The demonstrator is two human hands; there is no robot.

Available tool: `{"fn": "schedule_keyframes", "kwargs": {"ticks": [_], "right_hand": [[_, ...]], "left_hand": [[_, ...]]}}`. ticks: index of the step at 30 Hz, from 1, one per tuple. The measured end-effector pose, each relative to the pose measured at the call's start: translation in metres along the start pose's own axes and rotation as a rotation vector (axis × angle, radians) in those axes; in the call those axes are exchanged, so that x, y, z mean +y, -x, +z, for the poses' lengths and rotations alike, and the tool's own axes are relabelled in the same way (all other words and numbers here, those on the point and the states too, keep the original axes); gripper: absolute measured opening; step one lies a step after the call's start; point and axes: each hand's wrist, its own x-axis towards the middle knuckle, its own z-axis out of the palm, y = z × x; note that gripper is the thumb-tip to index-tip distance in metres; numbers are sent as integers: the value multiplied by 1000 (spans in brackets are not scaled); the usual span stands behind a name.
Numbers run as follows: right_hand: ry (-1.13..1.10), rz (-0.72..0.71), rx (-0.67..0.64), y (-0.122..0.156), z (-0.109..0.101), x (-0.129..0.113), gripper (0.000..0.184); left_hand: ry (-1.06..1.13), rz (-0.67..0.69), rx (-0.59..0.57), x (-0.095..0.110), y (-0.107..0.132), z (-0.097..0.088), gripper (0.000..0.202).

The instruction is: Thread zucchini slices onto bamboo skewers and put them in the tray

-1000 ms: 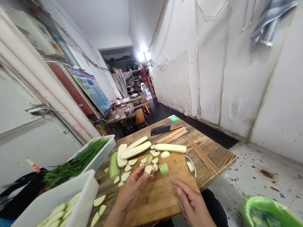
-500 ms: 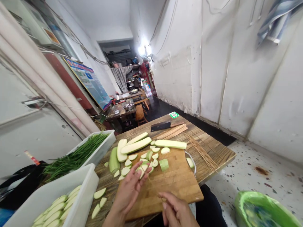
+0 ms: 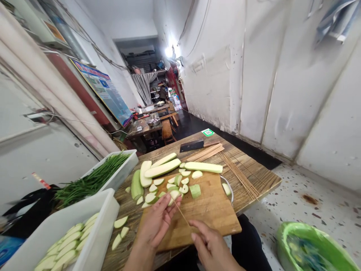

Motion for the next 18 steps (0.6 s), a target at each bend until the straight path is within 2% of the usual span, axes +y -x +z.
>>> {"fn": "schedule_keyframes", "kwargs": {"ticks": [5,8,12,18], "right_hand": [[119,-111,87,5,-9,-5,40],[169,-163,62,10,-12,-7,37],[223,-211,11,12,-13,-4,36],[263,-244,57,11,-12,0,33]], "left_hand": [[83,-45,74,2,-3,-1,8],[104,-105,115,4,-4,-2,12],[132,-103,150,5,-4,-2,10],[140,-72,168,8,-4,-4,9]]}}
